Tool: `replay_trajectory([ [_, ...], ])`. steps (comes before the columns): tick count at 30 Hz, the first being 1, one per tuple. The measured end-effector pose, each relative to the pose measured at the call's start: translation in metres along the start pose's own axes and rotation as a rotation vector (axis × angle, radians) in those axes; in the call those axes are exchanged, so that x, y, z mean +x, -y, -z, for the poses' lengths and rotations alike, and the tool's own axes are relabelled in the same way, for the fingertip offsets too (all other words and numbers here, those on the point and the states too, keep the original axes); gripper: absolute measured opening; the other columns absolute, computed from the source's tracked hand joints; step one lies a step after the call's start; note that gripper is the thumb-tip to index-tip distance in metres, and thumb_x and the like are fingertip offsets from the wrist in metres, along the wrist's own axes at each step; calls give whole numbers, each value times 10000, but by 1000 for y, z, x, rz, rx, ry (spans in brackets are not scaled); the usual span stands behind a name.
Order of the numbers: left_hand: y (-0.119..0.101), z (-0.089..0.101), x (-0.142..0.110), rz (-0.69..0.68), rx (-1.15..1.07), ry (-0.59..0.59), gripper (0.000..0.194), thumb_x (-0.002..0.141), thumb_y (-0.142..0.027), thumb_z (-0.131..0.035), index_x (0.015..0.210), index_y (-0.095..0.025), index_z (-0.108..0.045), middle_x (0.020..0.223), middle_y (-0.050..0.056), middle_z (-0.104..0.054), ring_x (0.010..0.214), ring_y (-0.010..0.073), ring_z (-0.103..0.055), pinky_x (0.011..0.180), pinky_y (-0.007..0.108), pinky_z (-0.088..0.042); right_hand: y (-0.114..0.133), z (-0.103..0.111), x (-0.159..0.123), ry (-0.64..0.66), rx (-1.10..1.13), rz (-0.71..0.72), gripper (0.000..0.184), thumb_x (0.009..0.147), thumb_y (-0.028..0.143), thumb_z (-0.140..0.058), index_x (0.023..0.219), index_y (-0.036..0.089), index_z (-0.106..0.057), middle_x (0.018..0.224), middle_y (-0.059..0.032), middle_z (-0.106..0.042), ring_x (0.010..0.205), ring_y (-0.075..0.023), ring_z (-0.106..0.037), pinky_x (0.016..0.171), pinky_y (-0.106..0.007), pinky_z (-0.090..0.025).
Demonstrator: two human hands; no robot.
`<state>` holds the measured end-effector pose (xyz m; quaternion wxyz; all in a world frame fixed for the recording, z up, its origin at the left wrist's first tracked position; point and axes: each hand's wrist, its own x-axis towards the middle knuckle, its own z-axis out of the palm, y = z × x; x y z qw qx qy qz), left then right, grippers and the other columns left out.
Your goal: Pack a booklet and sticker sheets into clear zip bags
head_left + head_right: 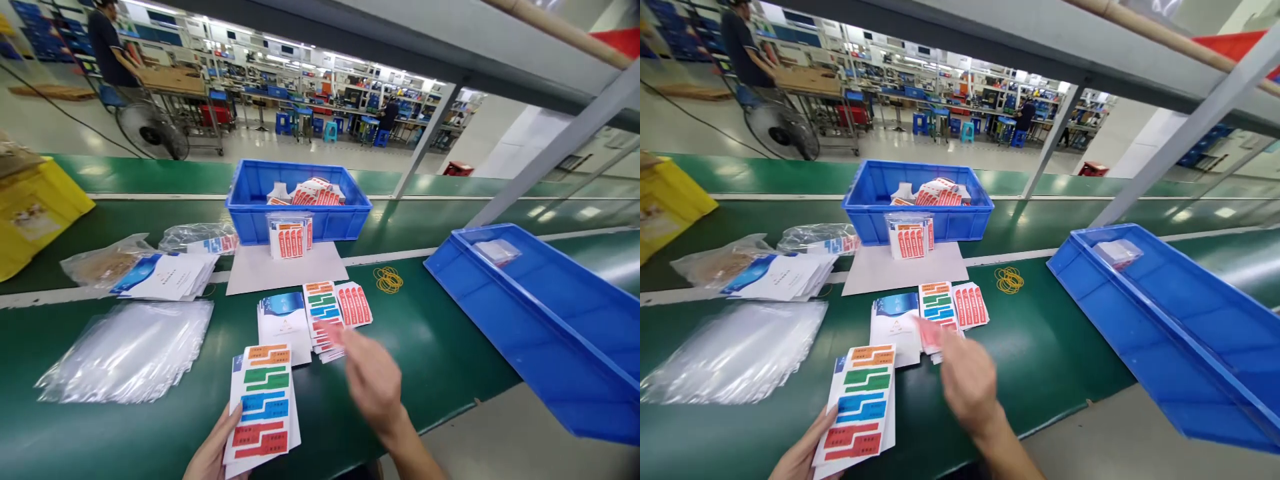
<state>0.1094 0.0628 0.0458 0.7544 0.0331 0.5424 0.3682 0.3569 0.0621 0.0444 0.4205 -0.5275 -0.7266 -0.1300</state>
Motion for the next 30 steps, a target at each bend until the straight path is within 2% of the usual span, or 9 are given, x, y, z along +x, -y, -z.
replay_trajectory([
  [2, 4, 2, 2, -55, -32, 77, 615, 765, -238, -682, 1337, -167, -469, 966, 106, -738, 868, 297, -705, 712, 401, -599, 49, -17, -3, 158, 180, 172, 343, 863, 105, -477, 1189, 125, -581, 1090, -86, -710, 1073, -195, -632, 991, -334, -464],
  [4, 5, 7, 3, -121, -3, 169, 584, 751, -259, -702, 1301, -196, -516, 1016, 101, -732, 940, 294, -683, 779, 385, -579, 88, -37, -10, 177, 282, 226, 226, 866, 171, -484, 1026, 138, -640, 987, -60, -741, 952, -173, -674, 976, -295, -471],
  [8, -15, 37, 2, -365, 339, 260, 522, 760, -291, -695, 1263, -252, -564, 1134, 77, -701, 1054, 288, -631, 917, 387, -507, 109, -53, -12, 159, 473, 206, 162, 847, 227, -549, 978, 179, -630, 907, -14, -748, 924, -154, -675, 995, -261, -444],
  [12, -51, 75, -15, -676, 1065, 231, 396, 822, -327, -598, 1218, -318, -610, 1229, 30, -657, 1116, 266, -595, 960, 328, -461, 93, -45, 10, 428, 579, -74, 613, 812, 226, -621, 1377, 183, -385, 1415, -115, -460, 1295, -245, -437, 1069, -383, -382],
  [15, -69, 79, -31, -739, 1468, 316, 398, 884, -270, -468, 1252, -387, -563, 1233, -8, -653, 1083, 228, -616, 921, 286, -467, 94, -61, 13, 728, 784, -290, 850, 742, 223, -707, 1454, 240, -244, 1435, -89, -438, 1313, -257, -414, 1066, -414, -381],
  [19, -87, 70, -33, -718, 1582, 379, 348, 888, -255, -442, 1161, -384, -616, 1086, -20, -709, 954, 198, -659, 840, 260, -491, 110, -100, -8, 841, 953, -530, 480, 765, 164, -662, 1229, 249, -573, 997, -14, -729, 905, -214, -676, 853, -324, -514],
  [21, -100, 74, -23, -698, 1521, 286, 278, 883, -321, -473, 1106, -350, -638, 1085, -15, -704, 970, 200, -648, 831, 259, -495, 115, -109, -14, 818, 961, -548, 248, 819, 177, -599, 1035, 246, -701, 867, -3, -743, 770, -196, -686, 732, -277, -525],
  [26, -129, 97, 27, -904, 1578, -282, 320, 870, -454, -461, 1070, -231, -573, 1122, 59, -643, 935, 217, -627, 759, 289, -487, 117, -105, -6, 758, 1110, -413, 308, 862, 154, -514, 1070, 272, -709, 1037, -4, -722, 956, -196, -671, 856, -247, -482],
  [30, -129, 98, 60, -899, 1758, -376, 233, 867, -321, -391, 922, -190, -575, 973, 102, -616, 820, 261, -626, 654, 332, -436, 120, -110, -9, 875, 1021, -404, 272, 858, 195, -515, 1026, 255, -721, 917, -7, -735, 821, -198, -684, 732, -226, -488],
])
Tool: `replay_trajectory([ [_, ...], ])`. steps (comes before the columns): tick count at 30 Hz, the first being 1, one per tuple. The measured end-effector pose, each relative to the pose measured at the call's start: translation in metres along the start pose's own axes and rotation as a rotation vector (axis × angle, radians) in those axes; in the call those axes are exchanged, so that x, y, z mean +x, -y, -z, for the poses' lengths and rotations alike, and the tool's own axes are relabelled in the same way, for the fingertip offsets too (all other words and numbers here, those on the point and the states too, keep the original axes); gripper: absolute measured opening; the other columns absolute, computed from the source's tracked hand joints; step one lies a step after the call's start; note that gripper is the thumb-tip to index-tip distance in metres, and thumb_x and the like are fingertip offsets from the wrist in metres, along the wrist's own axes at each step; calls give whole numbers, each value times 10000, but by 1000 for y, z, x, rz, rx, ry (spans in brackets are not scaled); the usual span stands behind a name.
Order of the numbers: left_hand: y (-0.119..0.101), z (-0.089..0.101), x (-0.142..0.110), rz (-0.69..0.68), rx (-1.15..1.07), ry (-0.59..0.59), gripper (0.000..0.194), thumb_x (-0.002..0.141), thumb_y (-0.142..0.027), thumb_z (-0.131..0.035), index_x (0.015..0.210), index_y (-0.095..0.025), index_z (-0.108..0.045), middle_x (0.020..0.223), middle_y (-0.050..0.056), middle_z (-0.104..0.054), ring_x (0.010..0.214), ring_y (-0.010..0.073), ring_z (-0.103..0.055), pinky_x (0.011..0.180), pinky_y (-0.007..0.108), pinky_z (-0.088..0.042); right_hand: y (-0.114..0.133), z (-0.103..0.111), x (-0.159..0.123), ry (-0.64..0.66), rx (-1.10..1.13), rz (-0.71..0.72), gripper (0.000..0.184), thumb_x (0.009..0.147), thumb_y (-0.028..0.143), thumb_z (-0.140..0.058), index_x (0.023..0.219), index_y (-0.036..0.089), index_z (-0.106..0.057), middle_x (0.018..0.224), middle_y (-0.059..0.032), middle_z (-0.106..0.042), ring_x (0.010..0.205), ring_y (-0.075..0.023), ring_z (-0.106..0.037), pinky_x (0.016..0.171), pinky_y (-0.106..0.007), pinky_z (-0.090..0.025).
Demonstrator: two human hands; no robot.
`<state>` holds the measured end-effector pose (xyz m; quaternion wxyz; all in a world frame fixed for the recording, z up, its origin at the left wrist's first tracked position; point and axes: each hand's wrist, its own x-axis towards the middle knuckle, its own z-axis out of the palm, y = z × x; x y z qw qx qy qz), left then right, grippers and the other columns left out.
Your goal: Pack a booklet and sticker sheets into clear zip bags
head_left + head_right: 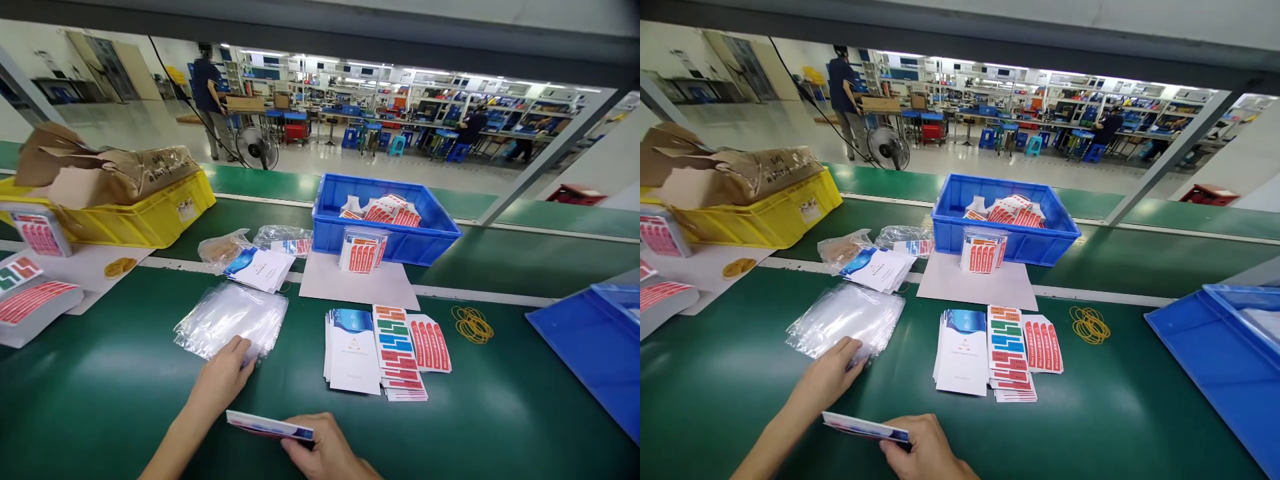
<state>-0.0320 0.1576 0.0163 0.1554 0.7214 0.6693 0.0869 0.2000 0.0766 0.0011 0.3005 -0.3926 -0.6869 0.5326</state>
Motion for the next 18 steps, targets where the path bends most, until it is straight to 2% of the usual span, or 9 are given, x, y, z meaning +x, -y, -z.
replay_trajectory([
  [3, 1, -3, 4, 15, -18, 32, 270, 873, -272, -333, 802, -196, -582, 854, 95, -632, 769, 262, -631, 666, 344, -417, -15, -9, -4, -53, -63, -158, 238, 854, 293, -532, 878, 178, -739, 769, -37, -717, 702, -196, -663, 656, -228, -486],
  [6, 9, 4, 1, 23, -96, 95, 257, 876, -328, -381, 788, -209, -592, 798, 61, -674, 764, 237, -639, 694, 326, -428, -27, -12, -11, -187, -31, -340, 347, 811, 422, -587, 926, 119, -712, 885, -101, -699, 836, -243, -660, 755, -279, -511],
  [8, 15, 9, -3, 48, -147, 140, 280, 883, -386, -395, 787, -212, -592, 730, 36, -686, 698, 214, -642, 658, 306, -442, -30, -11, -14, -240, 32, -389, 453, 788, 499, -605, 1011, 112, -683, 984, -135, -676, 933, -277, -642, 821, -329, -513],
  [10, 18, 14, -10, 98, -220, 167, 320, 876, -459, -411, 761, -212, -579, 650, 14, -674, 628, 198, -638, 610, 288, -454, -28, -9, -14, -237, 158, -393, 572, 777, 551, -615, 1186, 152, -598, 1051, -131, -659, 973, -283, -635, 812, -342, -534],
  [11, 18, 16, -13, 130, -282, 172, 335, 864, -492, -430, 750, -211, -571, 626, 6, -665, 614, 195, -637, 597, 282, -460, -27, -7, -13, -227, 231, -388, 660, 773, 561, -624, 1302, 185, -501, 1088, -123, -649, 989, -278, -635, 788, -332, -549],
  [14, 12, 22, -24, 210, -523, 173, 347, 817, -541, -508, 744, -206, -563, 606, -6, -639, 624, 198, -631, 604, 284, -476, -22, -3, -9, -195, 336, -365, 941, 782, 539, -643, 1489, 249, -94, 1165, -124, -616, 1014, -264, -640, 728, -307, -581],
  [16, 3, 25, -31, 208, -633, 195, 331, 810, -529, -537, 757, -204, -568, 602, -13, -619, 630, 191, -612, 618, 283, -472, -18, -1, -5, -168, 291, -322, 957, 826, 508, -607, 1493, 259, 33, 1203, -130, -599, 1025, -260, -640, 744, -314, -585],
  [18, -9, 25, -38, 172, -665, 214, 320, 821, -510, -536, 730, -204, -554, 585, -27, -576, 597, 168, -562, 588, 267, -444, -12, 2, -2, -141, 190, -249, 838, 868, 466, -561, 1496, 281, -37, 1280, -120, -562, 1077, -260, -616, 801, -325, -569],
])
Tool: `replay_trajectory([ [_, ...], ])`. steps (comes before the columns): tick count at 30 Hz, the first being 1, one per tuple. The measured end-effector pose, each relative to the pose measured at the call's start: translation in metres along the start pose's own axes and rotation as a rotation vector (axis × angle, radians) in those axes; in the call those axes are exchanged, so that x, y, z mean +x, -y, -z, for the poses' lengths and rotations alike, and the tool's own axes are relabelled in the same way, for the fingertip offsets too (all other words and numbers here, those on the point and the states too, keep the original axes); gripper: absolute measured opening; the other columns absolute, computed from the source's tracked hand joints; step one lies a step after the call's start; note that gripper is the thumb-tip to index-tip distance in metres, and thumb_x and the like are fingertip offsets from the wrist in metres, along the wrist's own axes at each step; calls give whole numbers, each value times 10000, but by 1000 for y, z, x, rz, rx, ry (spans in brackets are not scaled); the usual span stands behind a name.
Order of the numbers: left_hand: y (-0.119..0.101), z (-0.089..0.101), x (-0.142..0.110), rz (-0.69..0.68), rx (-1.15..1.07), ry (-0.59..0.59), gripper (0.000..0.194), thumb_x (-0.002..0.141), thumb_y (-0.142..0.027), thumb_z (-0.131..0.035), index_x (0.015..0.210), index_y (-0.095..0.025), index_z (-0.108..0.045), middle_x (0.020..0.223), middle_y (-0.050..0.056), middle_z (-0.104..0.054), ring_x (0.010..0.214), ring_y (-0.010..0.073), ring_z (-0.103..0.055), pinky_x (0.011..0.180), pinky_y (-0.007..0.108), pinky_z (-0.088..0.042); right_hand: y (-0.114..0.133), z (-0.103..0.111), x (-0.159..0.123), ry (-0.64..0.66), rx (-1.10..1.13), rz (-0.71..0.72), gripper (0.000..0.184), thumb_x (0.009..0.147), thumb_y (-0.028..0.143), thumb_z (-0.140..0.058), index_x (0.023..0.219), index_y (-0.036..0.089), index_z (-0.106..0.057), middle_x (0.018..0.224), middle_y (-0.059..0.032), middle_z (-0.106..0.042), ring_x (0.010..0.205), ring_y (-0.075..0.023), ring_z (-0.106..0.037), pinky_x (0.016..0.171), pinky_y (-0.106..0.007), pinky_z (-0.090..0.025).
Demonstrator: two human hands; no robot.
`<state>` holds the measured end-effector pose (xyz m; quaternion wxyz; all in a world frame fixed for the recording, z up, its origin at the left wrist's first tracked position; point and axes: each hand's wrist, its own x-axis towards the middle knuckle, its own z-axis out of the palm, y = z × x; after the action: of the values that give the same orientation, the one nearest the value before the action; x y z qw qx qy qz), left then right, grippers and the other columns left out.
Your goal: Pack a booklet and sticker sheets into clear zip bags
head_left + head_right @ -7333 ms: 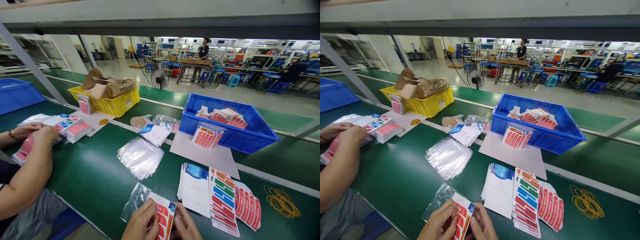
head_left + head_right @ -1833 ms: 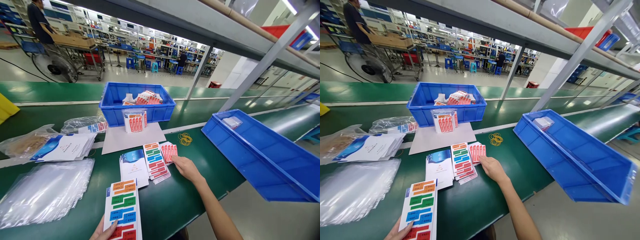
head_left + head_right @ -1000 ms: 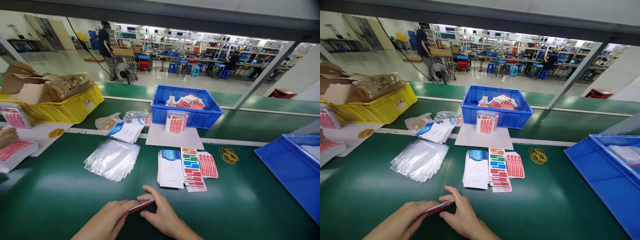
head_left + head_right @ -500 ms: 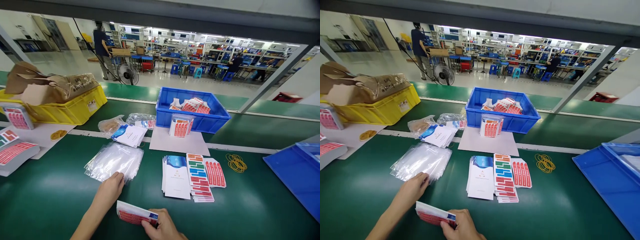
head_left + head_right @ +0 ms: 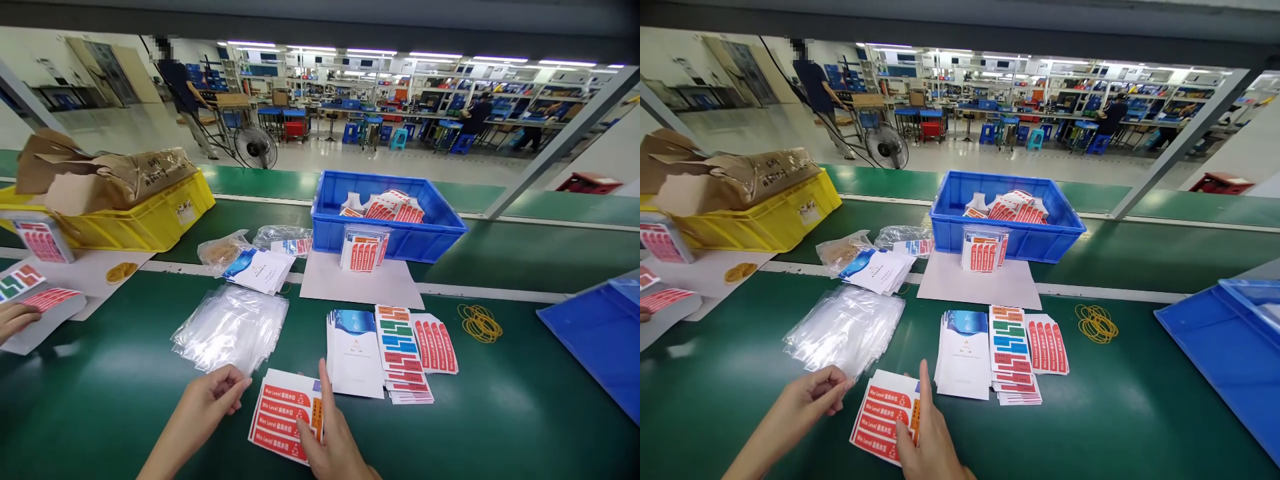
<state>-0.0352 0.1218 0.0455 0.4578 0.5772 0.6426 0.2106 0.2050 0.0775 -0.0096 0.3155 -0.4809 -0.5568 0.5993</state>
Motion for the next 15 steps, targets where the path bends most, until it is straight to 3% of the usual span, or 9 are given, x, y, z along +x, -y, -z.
replay_trajectory([
  [3, -11, -19, -11, -87, 59, 39, 322, 859, -478, -493, 686, -207, -509, 580, -42, -503, 559, 137, -480, 535, 245, -381, 15, -1, 3, -19, -176, 124, 489, 902, 392, -516, 1365, 261, -433, 1268, -95, -592, 1113, -268, -591, 900, -342, -507],
  [5, -18, -33, -18, -156, 135, 74, 318, 884, -446, -459, 671, -210, -475, 602, -39, -494, 572, 133, -464, 541, 243, -362, 24, -4, 5, -42, -227, 164, 315, 916, 357, -493, 1189, 232, -589, 1132, -78, -673, 1028, -248, -632, 885, -323, -489],
  [7, -23, -44, -24, -209, 204, 117, 311, 904, -409, -427, 661, -215, -438, 637, -31, -510, 597, 135, -471, 561, 244, -359, 31, -7, 7, -40, -218, 185, 238, 933, 326, -464, 1042, 212, -642, 977, -48, -713, 889, -203, -664, 801, -270, -487],
  [10, -26, -54, -29, -252, 270, 140, 312, 919, -379, -398, 649, -221, -389, 661, -27, -525, 604, 133, -475, 570, 241, -357, 34, -11, 9, -36, -212, 190, 279, 949, 290, -411, 815, 179, -629, 770, -17, -686, 707, -146, -635, 652, -212, -446],
  [15, -27, -58, -36, -291, 287, 52, 200, 932, -351, -389, 812, -238, -502, 733, -18, -584, 634, 133, -549, 594, 226, -406, 28, -16, 9, -70, -272, 197, 253, 932, 242, -405, 744, 173, -560, 707, -4, -635, 653, -128, -582, 604, -204, -391],
])
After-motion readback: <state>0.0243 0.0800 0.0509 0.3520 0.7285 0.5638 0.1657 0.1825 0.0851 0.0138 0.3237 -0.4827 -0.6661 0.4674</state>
